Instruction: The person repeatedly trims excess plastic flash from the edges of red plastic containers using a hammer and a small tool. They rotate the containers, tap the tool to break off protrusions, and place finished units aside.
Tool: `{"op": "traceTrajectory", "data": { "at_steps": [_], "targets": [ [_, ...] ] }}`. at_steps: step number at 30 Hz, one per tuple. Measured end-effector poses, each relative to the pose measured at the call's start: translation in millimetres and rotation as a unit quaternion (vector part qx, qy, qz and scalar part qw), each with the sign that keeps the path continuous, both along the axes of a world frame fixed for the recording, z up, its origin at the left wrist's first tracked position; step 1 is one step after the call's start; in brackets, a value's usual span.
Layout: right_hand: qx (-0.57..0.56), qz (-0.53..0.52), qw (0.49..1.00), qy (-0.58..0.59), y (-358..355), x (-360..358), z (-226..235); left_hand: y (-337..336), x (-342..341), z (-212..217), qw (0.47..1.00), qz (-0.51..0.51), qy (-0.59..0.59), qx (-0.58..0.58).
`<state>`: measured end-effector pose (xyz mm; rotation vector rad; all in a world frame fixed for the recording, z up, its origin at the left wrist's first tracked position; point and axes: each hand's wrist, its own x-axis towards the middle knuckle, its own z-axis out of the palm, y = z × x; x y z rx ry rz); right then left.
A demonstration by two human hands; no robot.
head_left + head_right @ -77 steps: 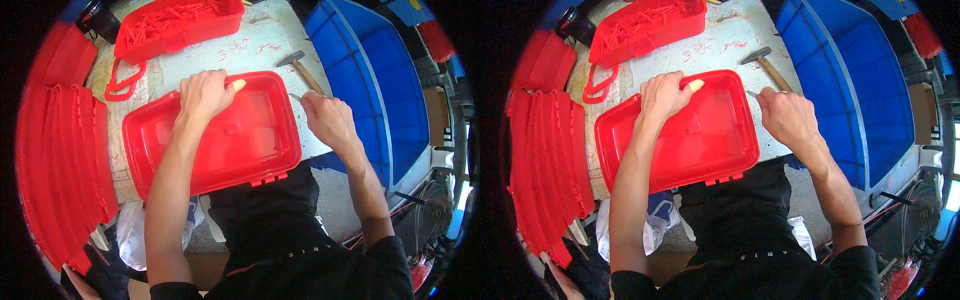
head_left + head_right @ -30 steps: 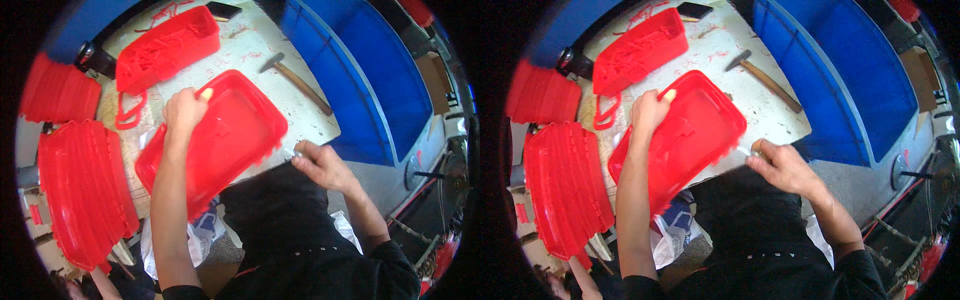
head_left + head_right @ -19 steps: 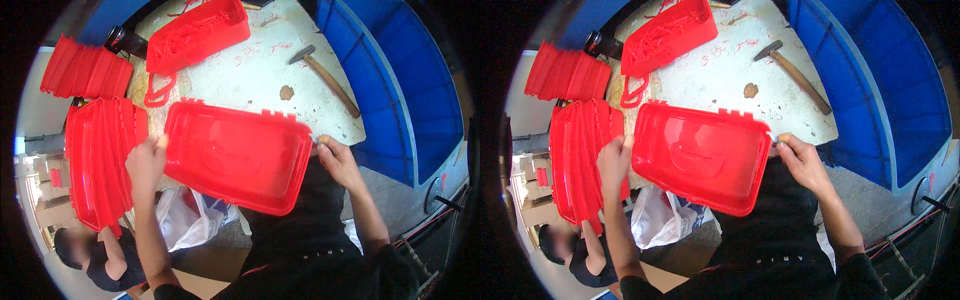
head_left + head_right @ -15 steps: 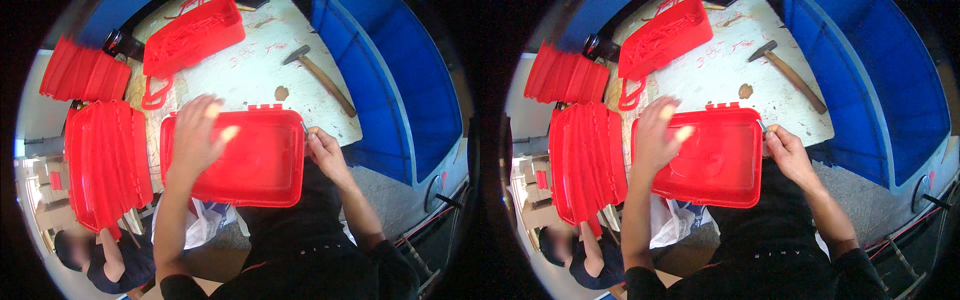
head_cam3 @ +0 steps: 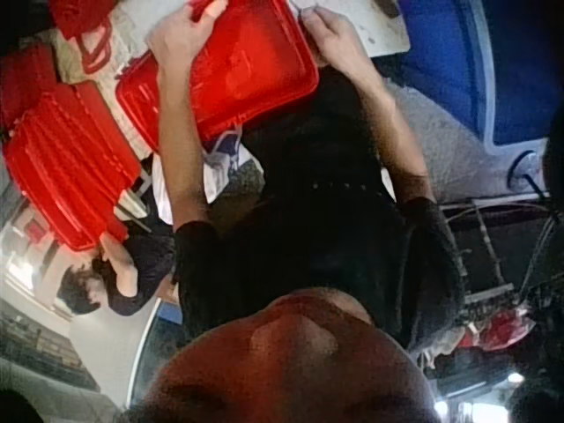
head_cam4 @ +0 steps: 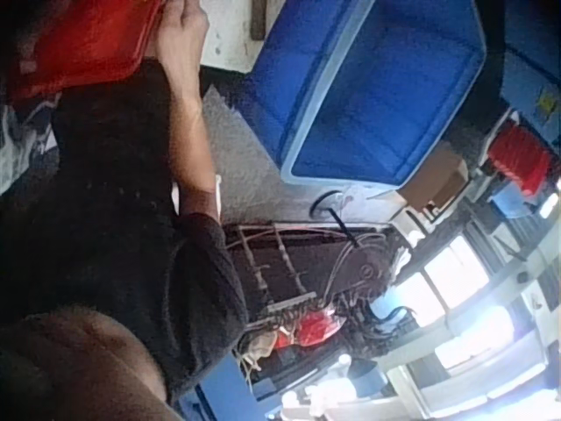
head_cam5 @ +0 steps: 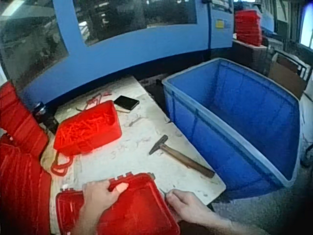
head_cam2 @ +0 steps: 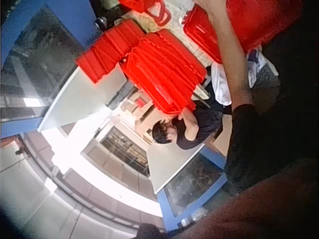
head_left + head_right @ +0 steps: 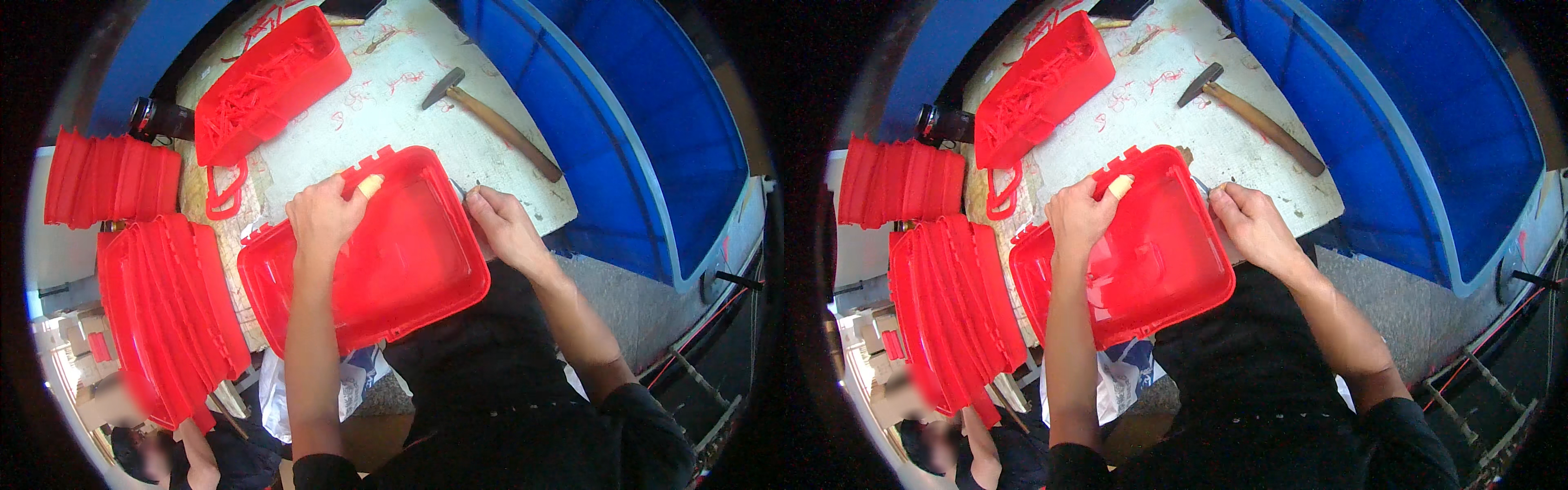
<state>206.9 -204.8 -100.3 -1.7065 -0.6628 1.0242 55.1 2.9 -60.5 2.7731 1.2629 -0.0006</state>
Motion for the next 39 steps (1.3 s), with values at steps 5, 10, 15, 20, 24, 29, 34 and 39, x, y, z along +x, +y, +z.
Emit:
{"op": "traceTrajectory", "data": {
  "at_steps": [5,10,15,20,24,29,34,39],
  "targets": [
    [-0.013,0.010,1.000,-0.019,13.8,4.7,4.2,1.6,0.7,-0.7,1.000,0.009,0.013,-0.014],
    [-0.023,0.022,0.999,-0.013,6.5,2.6,4.5,0.6,2.1,-2.6,1.000,0.012,0.019,0.013],
    [-0.034,0.058,0.997,-0.036,-3.9,2.9,4.4,0.0,4.5,-0.6,0.999,0.024,0.031,0.002],
    [-0.036,0.054,0.998,-0.010,-19.0,-3.6,12.5,1.2,4.6,-1.3,0.999,0.033,0.026,0.004],
    [-0.046,0.074,0.994,-0.062,-41.0,-11.6,14.6,2.4,4.2,-4.5,0.999,0.040,0.003,0.005],
    [-0.093,0.110,0.987,-0.077,-76.5,-20.6,24.6,3.9,3.4,-4.5,0.999,0.036,0.000,-0.021],
    [-0.113,0.346,0.925,-0.109,-104.4,-24.1,63.0,5.2,0.8,-2.9,0.999,0.036,-0.021,-0.029],
    [-0.029,0.138,0.917,-0.374,-27.3,17.0,59.9,5.9,-1.7,-1.2,0.999,0.018,-0.011,-0.025]
  ]
}}
